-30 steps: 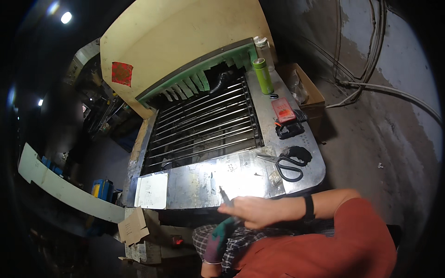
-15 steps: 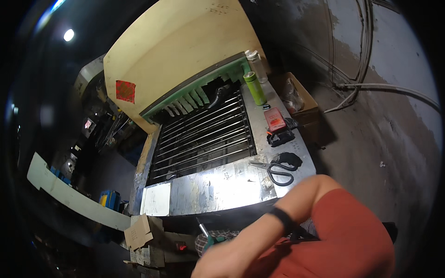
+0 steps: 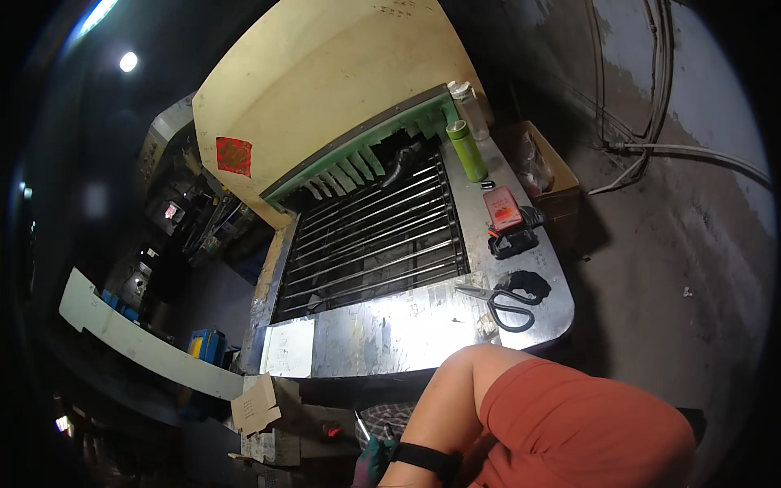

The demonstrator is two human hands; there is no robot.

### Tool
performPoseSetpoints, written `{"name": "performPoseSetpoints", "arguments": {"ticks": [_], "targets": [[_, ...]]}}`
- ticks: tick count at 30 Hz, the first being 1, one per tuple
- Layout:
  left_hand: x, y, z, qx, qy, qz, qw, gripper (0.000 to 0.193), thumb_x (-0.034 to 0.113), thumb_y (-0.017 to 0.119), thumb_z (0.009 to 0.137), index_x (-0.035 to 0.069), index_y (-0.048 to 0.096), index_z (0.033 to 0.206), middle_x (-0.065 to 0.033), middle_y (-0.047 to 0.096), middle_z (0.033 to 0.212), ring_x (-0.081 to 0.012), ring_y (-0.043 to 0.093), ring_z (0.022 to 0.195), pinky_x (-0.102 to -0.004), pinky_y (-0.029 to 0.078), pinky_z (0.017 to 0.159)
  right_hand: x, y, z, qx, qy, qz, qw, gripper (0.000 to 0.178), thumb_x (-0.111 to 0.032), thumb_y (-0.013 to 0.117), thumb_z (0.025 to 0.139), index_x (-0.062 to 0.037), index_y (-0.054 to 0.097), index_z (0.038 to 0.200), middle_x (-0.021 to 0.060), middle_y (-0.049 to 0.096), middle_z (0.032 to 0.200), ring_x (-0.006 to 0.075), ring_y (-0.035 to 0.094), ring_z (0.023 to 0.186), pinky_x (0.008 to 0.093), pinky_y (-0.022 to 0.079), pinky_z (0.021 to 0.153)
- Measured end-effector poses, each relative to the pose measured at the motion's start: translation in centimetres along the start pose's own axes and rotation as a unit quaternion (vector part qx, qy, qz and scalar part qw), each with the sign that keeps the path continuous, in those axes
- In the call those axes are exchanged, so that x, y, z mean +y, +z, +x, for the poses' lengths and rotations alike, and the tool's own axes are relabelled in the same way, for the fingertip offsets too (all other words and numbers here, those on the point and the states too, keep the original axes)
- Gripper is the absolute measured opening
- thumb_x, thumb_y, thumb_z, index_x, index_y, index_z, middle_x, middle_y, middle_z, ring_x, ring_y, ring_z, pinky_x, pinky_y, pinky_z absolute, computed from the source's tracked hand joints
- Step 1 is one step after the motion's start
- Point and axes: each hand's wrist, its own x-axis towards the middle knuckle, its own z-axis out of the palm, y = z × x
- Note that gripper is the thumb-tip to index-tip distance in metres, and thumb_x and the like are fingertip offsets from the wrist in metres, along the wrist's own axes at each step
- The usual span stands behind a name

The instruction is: Trimming excess material from shoe soles and marking them with a pen in a factory.

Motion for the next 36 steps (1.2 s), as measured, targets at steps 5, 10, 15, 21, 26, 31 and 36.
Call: {"name": "performPoseSetpoints", "arguments": {"ticks": [5, 10, 15, 21, 26, 31, 36], "targets": [[-0.4, -0.5, 0.3, 0.011, -0.105, -0.106, 0.989, 0.035, 0.028, 0.048, 0.104, -0.003, 0.064, 0.108, -0.0142, 0.068, 0.108, -0.0245, 0.067, 0.099, -0.0363, 0.053, 0.088, 0.6, -0.6, -0.6, -0.018, -0.015, 0.056, 0.998, 0.031, -0.029, 0.063, 0.093, -0.0037, 0.060, 0.111, 0.0219, 0.059, 0.104, 0.0381, 0.057, 0.101, 0.0487, 0.046, 0.082], [-0.6, -0.4, -0.2, 0.028, -0.161, -0.203, 0.965, 0.045, 0.034, 0.042, 0.106, -0.006, 0.061, 0.111, -0.0167, 0.068, 0.110, -0.0255, 0.067, 0.102, -0.0367, 0.053, 0.092, 0.8, -0.7, -0.6, -0.047, -0.038, 0.119, 0.991, 0.033, -0.031, 0.063, 0.093, -0.0031, 0.060, 0.110, 0.0229, 0.058, 0.106, 0.0389, 0.055, 0.104, 0.0497, 0.044, 0.084], [-2.0, 2.9, 0.6, -0.024, -0.146, -0.170, 0.974, 0.045, 0.035, 0.038, 0.107, -0.004, 0.059, 0.115, -0.0152, 0.069, 0.102, -0.0207, 0.066, 0.092, -0.0306, 0.053, 0.079, 0.6, -0.3, -1.4, -0.068, -0.046, 0.179, 0.980, 0.034, -0.033, 0.063, 0.094, -0.0025, 0.060, 0.109, 0.0239, 0.056, 0.108, 0.0396, 0.053, 0.106, 0.0506, 0.043, 0.087], [-1.4, 3.8, -0.2, -0.075, -0.136, -0.182, 0.971, 0.047, 0.040, 0.040, 0.106, -0.002, 0.061, 0.113, -0.0114, 0.070, 0.098, -0.0134, 0.059, 0.073, -0.0267, 0.048, 0.066, -2.4, 0.2, -3.2, -0.086, -0.112, 0.245, 0.959, 0.039, -0.041, 0.060, 0.096, -0.0017, 0.062, 0.098, 0.0243, 0.051, 0.114, 0.0411, 0.047, 0.110, 0.0542, 0.036, 0.092], [3.4, 6.2, -1.2, 0.056, -0.188, -0.224, 0.955, 0.048, 0.043, 0.045, 0.104, -0.001, 0.062, 0.111, -0.0096, 0.070, 0.094, -0.0120, 0.058, 0.072, -0.0260, 0.047, 0.066, -3.8, 0.9, -2.8, -0.116, -0.135, 0.248, 0.952, 0.036, -0.039, 0.056, 0.098, -0.0042, 0.059, 0.088, 0.0159, 0.057, 0.099, 0.0394, 0.050, 0.102, 0.0539, 0.034, 0.089], [1.2, 6.0, -1.6, 0.024, -0.165, -0.215, 0.962, 0.050, 0.046, 0.048, 0.102, -0.001, 0.061, 0.111, -0.0115, 0.069, 0.095, -0.0178, 0.061, 0.082, -0.0305, 0.048, 0.075, -4.4, -0.6, -2.2, 0.025, -0.159, 0.084, 0.983, 0.034, -0.034, 0.052, 0.101, -0.0047, 0.059, 0.085, 0.0143, 0.056, 0.092, 0.0366, 0.052, 0.096, 0.0559, 0.031, 0.095], [-1.3, 6.1, -0.6, 0.043, -0.155, -0.259, 0.952, 0.052, 0.048, 0.049, 0.101, -0.002, 0.062, 0.110, -0.0126, 0.068, 0.097, -0.0200, 0.062, 0.085, -0.0322, 0.048, 0.078, -3.1, 1.1, -3.3, -0.022, -0.098, 0.085, 0.991, 0.026, -0.025, 0.054, 0.101, -0.0021, 0.058, 0.089, 0.0146, 0.058, 0.099, 0.0350, 0.056, 0.096, 0.0493, 0.041, 0.090]]}}
